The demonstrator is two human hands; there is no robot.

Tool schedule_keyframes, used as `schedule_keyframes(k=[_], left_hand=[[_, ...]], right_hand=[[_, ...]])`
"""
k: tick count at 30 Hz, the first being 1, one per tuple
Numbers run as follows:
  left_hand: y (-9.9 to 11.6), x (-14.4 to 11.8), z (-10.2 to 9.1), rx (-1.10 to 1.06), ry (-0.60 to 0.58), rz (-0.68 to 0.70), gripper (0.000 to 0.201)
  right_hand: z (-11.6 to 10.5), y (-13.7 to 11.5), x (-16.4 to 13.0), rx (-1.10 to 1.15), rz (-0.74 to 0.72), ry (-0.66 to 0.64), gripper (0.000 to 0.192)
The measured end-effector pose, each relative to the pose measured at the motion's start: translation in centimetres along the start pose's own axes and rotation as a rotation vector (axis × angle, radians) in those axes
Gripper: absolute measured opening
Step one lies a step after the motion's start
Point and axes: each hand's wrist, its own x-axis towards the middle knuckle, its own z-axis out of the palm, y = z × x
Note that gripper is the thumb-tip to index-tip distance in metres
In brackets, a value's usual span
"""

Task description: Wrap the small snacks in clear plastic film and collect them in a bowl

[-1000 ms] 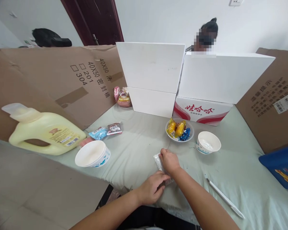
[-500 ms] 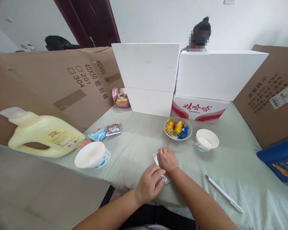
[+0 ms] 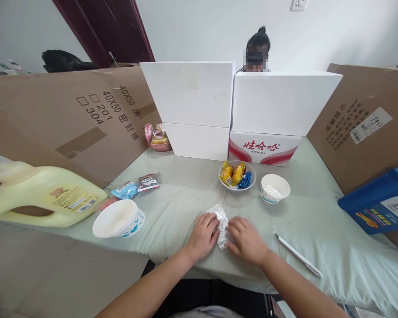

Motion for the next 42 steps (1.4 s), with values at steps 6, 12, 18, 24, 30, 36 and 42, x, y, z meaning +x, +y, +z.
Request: schedule_keyframes(k=[6,12,18,24,30,36,42], left_hand=[[1.1,0.6,0.1,-0.107,-0.192,0.267,0.017],[1.4,1.1,0.6,-0.189,-0.219,0.310,0.025],[0.9,1.0,0.7,-0.219,-0.172,0.220,0.016],[0.9,1.1,0.7,-0.215,-0.177,0.218,0.019],[0.9,1.2,0.1,-0.234,-0.279,0.341,0.025],[0.8,1.3,0.0,-0.291,-0.319,0.285,0.054],[-0.1,1.0,1.2,-0.326,-0.280,0.246,0.087]], right_hand=[[1.9,-5.6,-7.3,0.007,-0.004,0.100,0.035],[2.1,-5.5,-7.7,0.050,0.073,0.176,0.025],[0.0,-5.2,-6.5,0.219,0.035,0.120,0.019],[1.0,-5.3,-6.0,0.142,0.045,0.066,0.030],[2.0,-6.3,-7.0,0.199,0.039,0.130,0.023],[-0.5,-4.6,-4.9,0.270,0.000,0.048,0.025],[-0.7,-0.8,-0.6,0.211,0.235,-0.058,0.023]])
